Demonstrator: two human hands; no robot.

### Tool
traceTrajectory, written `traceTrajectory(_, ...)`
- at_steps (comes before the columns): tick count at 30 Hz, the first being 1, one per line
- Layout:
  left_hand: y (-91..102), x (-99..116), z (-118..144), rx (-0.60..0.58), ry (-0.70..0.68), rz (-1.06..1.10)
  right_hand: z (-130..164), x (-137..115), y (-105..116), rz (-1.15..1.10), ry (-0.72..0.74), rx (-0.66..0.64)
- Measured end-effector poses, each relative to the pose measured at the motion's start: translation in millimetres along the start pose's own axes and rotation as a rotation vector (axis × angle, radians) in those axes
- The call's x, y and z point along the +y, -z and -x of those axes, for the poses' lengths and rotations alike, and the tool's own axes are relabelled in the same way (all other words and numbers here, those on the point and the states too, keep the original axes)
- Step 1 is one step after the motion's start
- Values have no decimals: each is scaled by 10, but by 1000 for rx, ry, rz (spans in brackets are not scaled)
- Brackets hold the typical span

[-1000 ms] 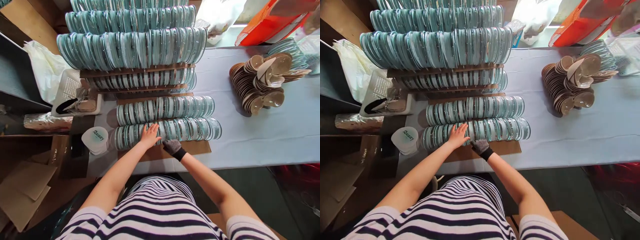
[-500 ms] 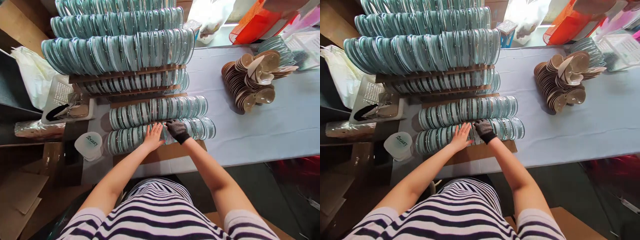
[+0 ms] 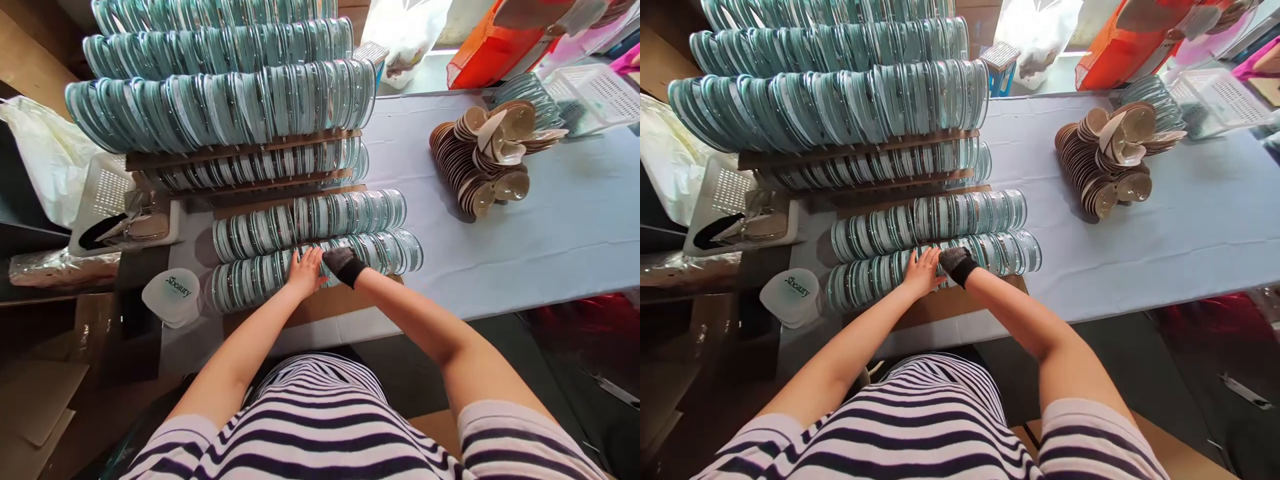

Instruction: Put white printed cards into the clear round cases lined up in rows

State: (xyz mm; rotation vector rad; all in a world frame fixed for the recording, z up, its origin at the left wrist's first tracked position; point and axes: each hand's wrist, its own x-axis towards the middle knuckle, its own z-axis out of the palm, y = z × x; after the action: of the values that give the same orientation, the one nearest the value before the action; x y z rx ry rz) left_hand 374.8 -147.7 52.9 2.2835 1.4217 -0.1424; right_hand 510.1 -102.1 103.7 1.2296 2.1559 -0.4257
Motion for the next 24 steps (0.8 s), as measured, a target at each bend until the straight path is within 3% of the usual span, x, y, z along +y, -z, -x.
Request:
traceTrajectory(4, 26, 15, 1, -3, 5, 9, 500, -159, -634, -168, -131, 19)
traceTrajectory(8, 13, 32, 2, -18, 17, 6, 560, -321, -1212, -336, -271, 12)
traceTrajectory(11, 5, 23, 8, -13, 16, -4, 475, -433, -1443, -370, -335, 30)
traceTrajectory(14, 27, -3, 23, -29, 23, -9, 514, -443, -1516, -406, -364, 62)
traceTrajectory(17, 72, 29, 16, -43, 19, -8, 624, -203, -1354, -419, -370, 131)
traceTrajectory(21, 93, 248, -125, 13, -54, -6, 457, 416, -654, -252, -389, 301)
traceTrajectory(24, 48, 427, -294, -11, -54, -11, 39, 739, -73, -89, -173, 133)
